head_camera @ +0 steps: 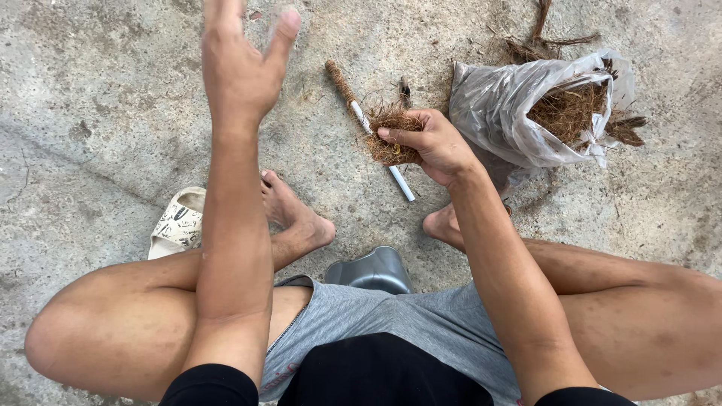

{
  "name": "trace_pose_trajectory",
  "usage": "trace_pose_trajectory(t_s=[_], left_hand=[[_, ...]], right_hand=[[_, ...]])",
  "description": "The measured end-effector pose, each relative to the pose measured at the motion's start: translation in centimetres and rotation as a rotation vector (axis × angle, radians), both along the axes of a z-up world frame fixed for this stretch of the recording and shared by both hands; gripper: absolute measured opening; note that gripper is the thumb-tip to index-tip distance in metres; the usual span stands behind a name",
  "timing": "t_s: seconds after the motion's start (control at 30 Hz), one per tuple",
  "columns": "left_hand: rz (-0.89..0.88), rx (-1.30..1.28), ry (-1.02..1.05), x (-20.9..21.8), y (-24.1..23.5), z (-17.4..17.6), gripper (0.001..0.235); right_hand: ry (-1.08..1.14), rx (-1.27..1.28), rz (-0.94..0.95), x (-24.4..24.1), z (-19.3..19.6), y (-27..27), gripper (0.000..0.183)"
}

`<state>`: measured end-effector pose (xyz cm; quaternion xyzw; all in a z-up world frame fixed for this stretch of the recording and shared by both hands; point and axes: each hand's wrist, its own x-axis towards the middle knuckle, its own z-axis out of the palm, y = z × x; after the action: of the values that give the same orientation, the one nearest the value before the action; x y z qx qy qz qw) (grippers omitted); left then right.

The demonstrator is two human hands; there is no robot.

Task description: The person sits on a concrete floor and wraps dried coconut coir around a white cylindrical handle. They use a thin wire to secure the coir in place, forming a broom head. The person repeatedly pulls coir from a plastic bag, wraps it around the handle, and tightens the wire.

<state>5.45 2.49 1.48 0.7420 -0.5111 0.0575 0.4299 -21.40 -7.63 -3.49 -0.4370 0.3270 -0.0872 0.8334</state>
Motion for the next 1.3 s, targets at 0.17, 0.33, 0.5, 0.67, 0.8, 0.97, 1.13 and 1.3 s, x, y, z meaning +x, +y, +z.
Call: trace_pose_trajectory(t_s=[0.17,0.33,0.5,0.67,0.8,0.97,1.13,1.3], left_hand=[[-0.327,0.472,0.797,-3.8,-0.4,-1.4,0.078],[-0.716,0.507,0.788,-8.0,-1.7,-3.0,0.066],[-0.605,0.663,0.585,-9.1,-2.5,-3.0,0.038],[-0.723,0.492,0.268,-9.0,-2.6,-2.7,0.055],[-0.770,0.371,0.051,-8.9,-3.0,-2.0,0.070],[-0.690,0.637,-0.287,-8.4,-3.9,-0.9,0.062],[-0.731,0.560,-0.558,-7.3,-3.5,-1.3,0.065],[-0.798,0.471,-0.151,-7.2,-2.6,-3.1,0.085]], right_hand=[[-0.029,0.043,-0.026,0.2,0.0,-0.1,0.016],[-0.130,-0.027,0.024,0.1,-0.5,-0.5,0.012],[-0.179,0.062,0.005,-0.5,-0.7,-0.9,0.013],[-0.175,0.198,-0.085,-1.3,-0.2,-2.0,0.020],[-0.207,0.150,-0.123,-1.9,0.7,-2.4,0.019],[-0.287,0.143,-0.184,-1.6,1.9,-2.0,0.029],[-0.150,0.058,-0.071,-1.3,1.0,-1.7,0.025],[-0.246,-0.019,-0.033,-1.4,-0.6,-2.1,0.018]])
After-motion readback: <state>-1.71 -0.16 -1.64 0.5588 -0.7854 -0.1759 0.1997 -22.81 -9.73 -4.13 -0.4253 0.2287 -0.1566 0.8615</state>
